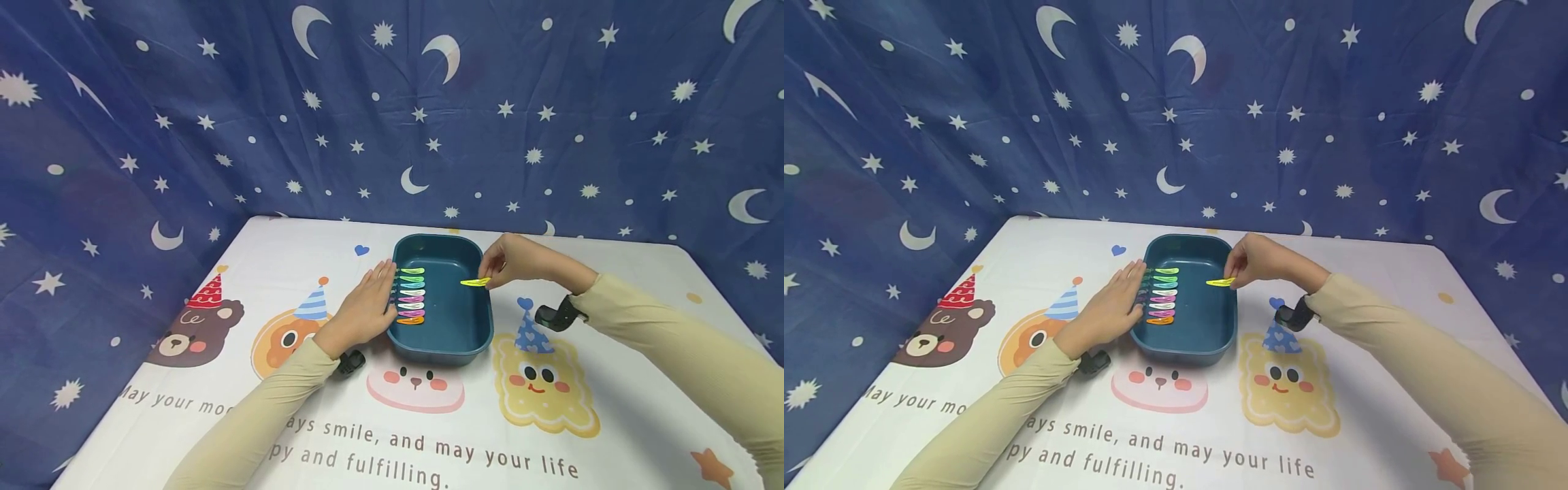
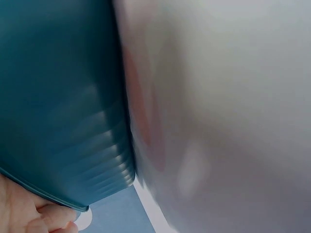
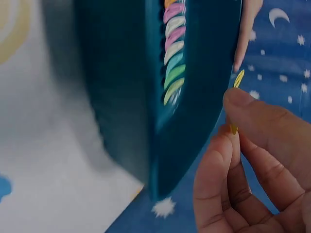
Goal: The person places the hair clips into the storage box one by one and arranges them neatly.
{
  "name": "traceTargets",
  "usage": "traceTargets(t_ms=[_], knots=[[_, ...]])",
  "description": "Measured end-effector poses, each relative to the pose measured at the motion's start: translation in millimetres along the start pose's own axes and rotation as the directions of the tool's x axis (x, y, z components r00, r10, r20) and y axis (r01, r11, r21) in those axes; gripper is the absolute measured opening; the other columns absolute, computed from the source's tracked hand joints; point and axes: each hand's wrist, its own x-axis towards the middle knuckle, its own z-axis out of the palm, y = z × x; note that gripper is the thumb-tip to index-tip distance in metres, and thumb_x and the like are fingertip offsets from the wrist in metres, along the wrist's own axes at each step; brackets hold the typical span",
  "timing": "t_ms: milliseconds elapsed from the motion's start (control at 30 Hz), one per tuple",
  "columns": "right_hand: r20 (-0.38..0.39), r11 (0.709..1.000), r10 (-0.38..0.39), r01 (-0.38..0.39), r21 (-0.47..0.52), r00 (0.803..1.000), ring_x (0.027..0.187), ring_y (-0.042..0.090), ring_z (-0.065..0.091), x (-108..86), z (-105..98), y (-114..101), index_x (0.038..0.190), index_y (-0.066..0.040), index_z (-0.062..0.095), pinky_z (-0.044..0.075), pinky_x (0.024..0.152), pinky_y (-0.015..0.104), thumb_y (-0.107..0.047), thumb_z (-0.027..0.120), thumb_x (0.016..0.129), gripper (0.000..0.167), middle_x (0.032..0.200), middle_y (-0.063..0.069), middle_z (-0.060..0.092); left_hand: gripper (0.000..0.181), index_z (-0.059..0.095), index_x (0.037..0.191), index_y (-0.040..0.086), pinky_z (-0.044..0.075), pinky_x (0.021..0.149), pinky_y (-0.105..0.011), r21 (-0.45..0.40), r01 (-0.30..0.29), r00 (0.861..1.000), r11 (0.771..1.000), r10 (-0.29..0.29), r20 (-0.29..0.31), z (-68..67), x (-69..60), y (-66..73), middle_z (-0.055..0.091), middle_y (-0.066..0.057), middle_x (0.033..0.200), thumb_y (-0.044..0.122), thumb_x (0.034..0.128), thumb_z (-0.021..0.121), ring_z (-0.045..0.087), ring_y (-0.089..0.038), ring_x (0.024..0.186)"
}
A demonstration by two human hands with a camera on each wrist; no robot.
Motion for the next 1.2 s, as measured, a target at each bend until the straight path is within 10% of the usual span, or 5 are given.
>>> traceTargets(t_ms=[500, 1200], knots=[[0.199, 0.989, -0.140, 0.146, -0.014, 0.970, 0.061, 0.005, 0.056, 47.1, 34, -38, 0.078, -0.002, 0.072, 0.054, 0.061, 0.020, 0.002, 0.077, 0.070, 0.010, 0.072, 0.005, 0.070, 0.072, 0.011, 0.150, -0.001, 0.010, 0.121, -0.038, -0.002, 0.003, 1.000, 1.000, -0.003, -0.006, 1.1, 0.5, -0.7, 0.013, -0.013, 0.158, 0.024, 0.0915, 0.045, 0.010, -0.025, 0.148], [0.311, 0.990, -0.104, 0.129, -0.060, 0.945, 0.062, 0.004, 0.058, 82.7, 82, -44, 0.081, -0.003, 0.074, 0.054, 0.064, 0.017, -0.005, 0.079, 0.071, 0.012, 0.078, 0.006, 0.073, 0.071, 0.010, 0.150, -0.001, 0.009, 0.121, -0.037, 0.013, 0.000, 1.000, 1.000, 0.000, 0.009, -0.2, 0.4, -0.5, 0.012, -0.013, 0.158, 0.025, 0.0927, 0.044, 0.008, -0.023, 0.148]])
